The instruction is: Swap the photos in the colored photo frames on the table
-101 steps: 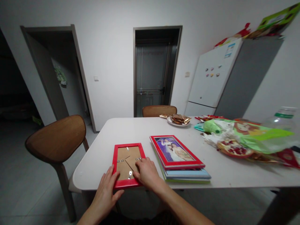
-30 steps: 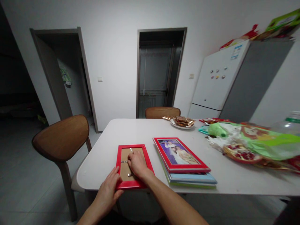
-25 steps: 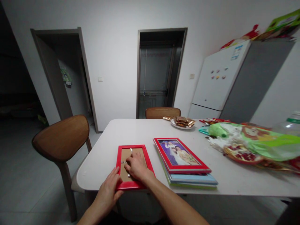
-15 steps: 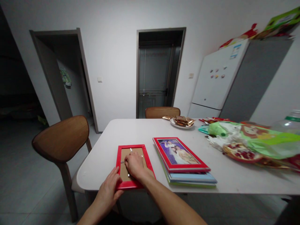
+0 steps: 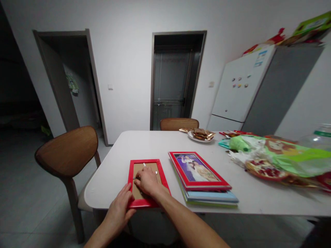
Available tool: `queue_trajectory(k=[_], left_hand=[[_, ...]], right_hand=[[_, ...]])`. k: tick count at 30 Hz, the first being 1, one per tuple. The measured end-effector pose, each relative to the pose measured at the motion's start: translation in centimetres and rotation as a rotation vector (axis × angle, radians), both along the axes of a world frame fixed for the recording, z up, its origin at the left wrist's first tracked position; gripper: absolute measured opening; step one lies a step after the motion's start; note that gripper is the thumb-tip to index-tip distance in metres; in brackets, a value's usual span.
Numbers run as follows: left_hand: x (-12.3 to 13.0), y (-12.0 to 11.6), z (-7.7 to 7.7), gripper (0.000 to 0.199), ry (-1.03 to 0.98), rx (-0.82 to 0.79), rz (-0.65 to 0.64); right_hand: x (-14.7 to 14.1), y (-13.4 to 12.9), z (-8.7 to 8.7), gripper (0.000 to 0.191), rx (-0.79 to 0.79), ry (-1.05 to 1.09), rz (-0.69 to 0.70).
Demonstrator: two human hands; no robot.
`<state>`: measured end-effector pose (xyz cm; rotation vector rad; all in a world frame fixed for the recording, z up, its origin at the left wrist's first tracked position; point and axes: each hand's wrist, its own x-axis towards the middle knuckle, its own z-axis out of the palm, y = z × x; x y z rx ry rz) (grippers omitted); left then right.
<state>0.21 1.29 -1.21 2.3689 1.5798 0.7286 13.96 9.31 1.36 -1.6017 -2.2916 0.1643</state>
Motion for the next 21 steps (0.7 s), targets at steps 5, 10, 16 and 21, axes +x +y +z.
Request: queue_trajectory(k=[5,10,16,21], left_hand=[[-0.1,-0.1,-0.1,0.030,-0.016,0.019,-0.020],[-0.1,0.0,-0.1,0.029,-0.040,0.014,-0.022],[-0.2,-0.1,-0.1,0.029,-0.055,0.016,-0.035],[-0.1,-0.4,0.2,0.029,-0.047,0.004,-0.038]], right_hand=[[0.2,0.9,-0.7,0.019,0.041,0.044,-0.018],[1.1,1.3,-1.2,0.019,0.043,0.062,0.003],[2.1,0.9,-1.4,0.021,0.048,0.087,-0.002],[2.7,0.7,-1.6,0.024,0.045,0.108,0.056]])
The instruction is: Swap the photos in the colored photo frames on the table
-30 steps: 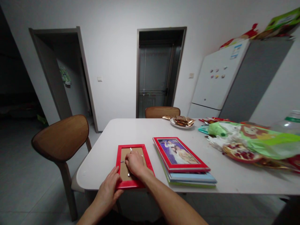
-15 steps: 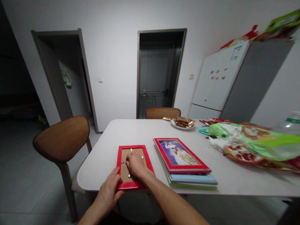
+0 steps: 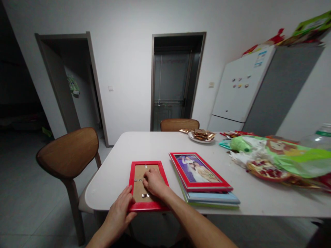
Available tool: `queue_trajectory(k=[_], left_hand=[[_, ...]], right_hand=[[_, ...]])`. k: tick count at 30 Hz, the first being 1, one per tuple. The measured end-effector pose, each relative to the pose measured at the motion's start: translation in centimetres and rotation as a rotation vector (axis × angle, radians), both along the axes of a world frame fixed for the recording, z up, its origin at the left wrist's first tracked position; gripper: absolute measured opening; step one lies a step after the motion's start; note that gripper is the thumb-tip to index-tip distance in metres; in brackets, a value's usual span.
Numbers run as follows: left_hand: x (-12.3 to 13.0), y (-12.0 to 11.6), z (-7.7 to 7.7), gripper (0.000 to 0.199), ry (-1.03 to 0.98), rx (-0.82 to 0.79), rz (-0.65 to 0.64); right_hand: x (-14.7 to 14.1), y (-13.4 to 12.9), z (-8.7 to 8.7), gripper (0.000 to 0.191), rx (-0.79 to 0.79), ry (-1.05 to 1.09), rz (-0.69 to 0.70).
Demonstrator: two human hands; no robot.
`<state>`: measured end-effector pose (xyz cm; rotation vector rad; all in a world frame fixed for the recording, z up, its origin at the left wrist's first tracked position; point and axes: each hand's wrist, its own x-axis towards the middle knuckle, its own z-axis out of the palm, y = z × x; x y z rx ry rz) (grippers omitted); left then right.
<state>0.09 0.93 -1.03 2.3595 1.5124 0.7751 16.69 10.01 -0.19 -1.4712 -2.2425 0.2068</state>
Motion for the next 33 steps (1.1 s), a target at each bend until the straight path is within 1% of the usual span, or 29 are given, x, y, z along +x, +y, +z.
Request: queue_trajectory(k=[3,9,15,21,28,33], left_hand=[[0.0,0.0,0.2,0.028,0.018,-0.018,0.004],[0.1,0.0,0.4,0.027,0.035,-0.022,0.016],[0.3,-0.2,0.6,0.022,0.010,-0.028,0.037],[0.5,-0.1,0.8,0.017,-0.017,-0.020,0.046],[0.4,-0.3,0.6,0.019,-0.041,0.002,0.053],[0.4,-0.3,0.4,0.019,-0.032,0.007,0.053]], right_hand=[[0.1,0.0,0.1,0.025,-0.003,-0.001,0.027],[-0.4,-0.1,0.6,0.022,-0.047,-0.026,-0.030],[-0.5,-0.5,0.7,0.021,-0.023,-0.004,-0.022],[-0.9,-0.2,0.4,0.017,0.002,-0.014,-0.108],[-0.7,-0.2,0.2,0.016,0.018,-0.002,-0.084],[-0.7,-0.4,0.1,0.017,0.033,-0.031,-0.073]])
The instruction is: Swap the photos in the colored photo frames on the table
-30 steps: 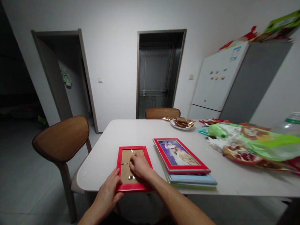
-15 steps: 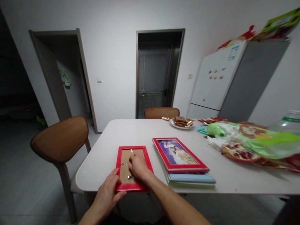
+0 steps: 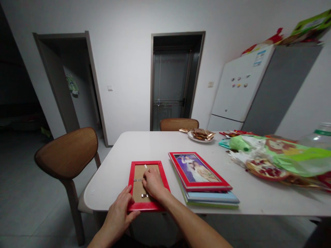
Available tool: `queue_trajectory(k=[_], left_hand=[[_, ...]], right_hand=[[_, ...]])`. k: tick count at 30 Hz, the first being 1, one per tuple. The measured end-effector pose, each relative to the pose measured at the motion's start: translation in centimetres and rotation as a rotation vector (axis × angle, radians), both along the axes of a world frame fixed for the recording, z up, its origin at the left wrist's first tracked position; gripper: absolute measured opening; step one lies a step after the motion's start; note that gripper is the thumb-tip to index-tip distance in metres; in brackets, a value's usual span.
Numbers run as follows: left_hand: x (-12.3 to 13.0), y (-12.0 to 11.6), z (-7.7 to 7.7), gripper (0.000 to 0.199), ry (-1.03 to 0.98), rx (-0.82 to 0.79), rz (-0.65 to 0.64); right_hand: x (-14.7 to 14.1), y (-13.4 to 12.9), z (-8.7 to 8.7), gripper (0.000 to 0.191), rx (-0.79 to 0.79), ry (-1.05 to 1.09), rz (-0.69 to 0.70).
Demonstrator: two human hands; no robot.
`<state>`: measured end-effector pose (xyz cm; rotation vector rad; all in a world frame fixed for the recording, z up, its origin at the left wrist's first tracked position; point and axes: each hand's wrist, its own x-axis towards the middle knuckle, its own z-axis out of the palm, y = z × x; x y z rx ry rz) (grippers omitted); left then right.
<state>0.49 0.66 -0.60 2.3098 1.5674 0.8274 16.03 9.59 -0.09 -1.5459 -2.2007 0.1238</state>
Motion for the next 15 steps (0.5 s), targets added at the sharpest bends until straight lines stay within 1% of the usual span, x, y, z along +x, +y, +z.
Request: queue_trajectory(k=[6,15], left_hand=[[-0.03,0.08,0.07,0.019,0.013,-0.005,-0.006],[0.09,-0.22,0.39,0.019,0.008,-0.020,-0.001]], right_hand=[[-0.12,-0.12,-0.03,0.016,0.004,-0.058,0.000],[-0.07,-0.69,0.31,0.018,-0.001,-0.073,0.002]])
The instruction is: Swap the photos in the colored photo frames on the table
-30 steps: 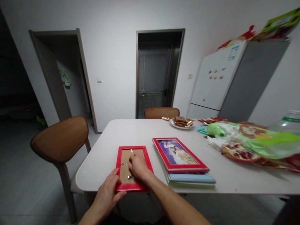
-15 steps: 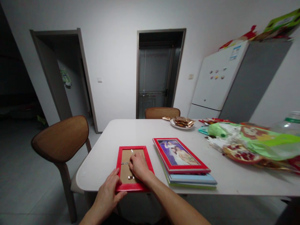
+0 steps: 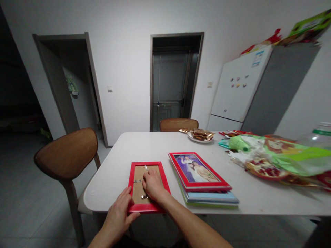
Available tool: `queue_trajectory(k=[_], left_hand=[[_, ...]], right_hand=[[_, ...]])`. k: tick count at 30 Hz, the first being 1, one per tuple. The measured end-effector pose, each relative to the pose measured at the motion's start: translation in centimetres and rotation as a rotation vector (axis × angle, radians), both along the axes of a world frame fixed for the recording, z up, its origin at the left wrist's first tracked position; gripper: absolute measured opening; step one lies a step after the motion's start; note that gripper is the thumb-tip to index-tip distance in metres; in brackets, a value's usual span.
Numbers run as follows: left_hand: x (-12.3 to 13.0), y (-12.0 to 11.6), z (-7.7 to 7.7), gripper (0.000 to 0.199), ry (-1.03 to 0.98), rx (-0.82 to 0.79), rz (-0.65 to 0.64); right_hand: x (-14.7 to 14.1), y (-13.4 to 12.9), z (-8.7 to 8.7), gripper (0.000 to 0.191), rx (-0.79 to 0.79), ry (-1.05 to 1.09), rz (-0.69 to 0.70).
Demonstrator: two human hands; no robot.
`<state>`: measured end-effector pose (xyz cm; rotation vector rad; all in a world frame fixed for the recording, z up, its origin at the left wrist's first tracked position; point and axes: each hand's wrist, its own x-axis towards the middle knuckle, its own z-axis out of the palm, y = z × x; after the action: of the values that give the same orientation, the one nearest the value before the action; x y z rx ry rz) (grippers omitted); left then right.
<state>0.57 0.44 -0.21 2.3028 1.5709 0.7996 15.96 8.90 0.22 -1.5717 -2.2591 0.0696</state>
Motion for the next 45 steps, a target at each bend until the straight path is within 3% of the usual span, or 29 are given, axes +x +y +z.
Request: queue_trajectory(k=[22,36,39,45], left_hand=[[0.0,0.0,0.1,0.021,0.029,-0.009,0.017],[-0.1,0.0,0.1,0.020,0.024,0.006,-0.005],[-0.1,0.1,0.1,0.020,0.027,0.009,-0.017],[-0.1,0.1,0.3,0.020,0.035,0.013,-0.030]], right_hand=[[0.5,-0.7,-0.1,0.022,0.010,-0.003,0.043],[4.1,-5.6,1.4,0.030,-0.072,-0.073,-0.017],[3.6,-4.5,1.9,0.026,-0.089,-0.082,-0.009],[0.5,1.4,1.8,0.028,-0.072,-0.065,-0.120]])
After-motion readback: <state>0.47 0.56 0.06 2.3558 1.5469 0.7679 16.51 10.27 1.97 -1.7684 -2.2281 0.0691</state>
